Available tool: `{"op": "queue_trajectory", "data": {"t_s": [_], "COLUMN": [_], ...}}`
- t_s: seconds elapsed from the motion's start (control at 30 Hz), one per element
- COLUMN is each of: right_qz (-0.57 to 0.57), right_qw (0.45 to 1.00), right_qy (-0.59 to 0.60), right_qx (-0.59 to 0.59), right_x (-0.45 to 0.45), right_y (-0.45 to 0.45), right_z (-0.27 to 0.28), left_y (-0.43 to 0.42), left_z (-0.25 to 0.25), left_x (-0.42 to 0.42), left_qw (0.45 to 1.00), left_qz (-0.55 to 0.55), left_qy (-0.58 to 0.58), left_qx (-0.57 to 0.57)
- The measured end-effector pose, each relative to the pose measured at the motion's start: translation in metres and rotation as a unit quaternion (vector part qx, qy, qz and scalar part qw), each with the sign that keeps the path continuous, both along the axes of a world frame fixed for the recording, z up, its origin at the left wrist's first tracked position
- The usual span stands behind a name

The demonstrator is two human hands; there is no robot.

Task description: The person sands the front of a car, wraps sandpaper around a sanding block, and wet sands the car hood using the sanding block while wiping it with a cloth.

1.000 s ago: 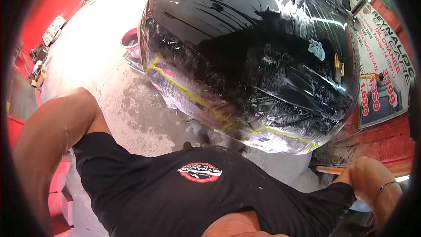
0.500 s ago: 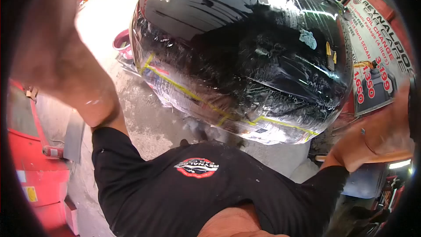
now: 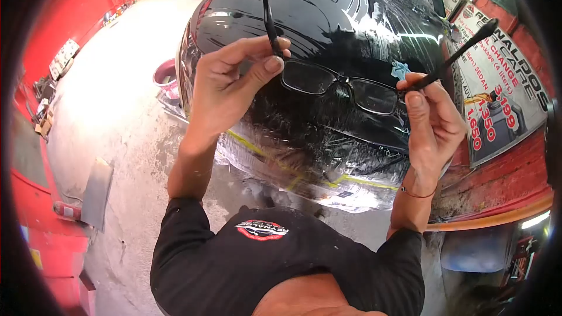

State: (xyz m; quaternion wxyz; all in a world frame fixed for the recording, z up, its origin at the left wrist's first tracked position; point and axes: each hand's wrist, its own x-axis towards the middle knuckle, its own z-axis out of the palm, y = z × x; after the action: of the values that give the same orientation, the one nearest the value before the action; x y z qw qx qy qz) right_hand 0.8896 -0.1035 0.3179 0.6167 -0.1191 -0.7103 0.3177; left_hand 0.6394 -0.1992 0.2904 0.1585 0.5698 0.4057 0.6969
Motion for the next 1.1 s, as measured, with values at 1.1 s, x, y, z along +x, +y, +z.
{"op": "queue_trajectory", "data": {"t_s": [1.1], "right_qz": [-0.281], "right_qw": [0.869], "right_qy": [-0.04], "right_qx": [0.406], "right_x": [0.13], "right_y": [-0.096], "right_z": [0.045], "left_y": [-0.026], "left_z": [0.031], "left_x": [0.002], "left_qw": [0.866], "left_qz": [-0.197], "left_qy": [0.049], "left_qx": [0.457]}}
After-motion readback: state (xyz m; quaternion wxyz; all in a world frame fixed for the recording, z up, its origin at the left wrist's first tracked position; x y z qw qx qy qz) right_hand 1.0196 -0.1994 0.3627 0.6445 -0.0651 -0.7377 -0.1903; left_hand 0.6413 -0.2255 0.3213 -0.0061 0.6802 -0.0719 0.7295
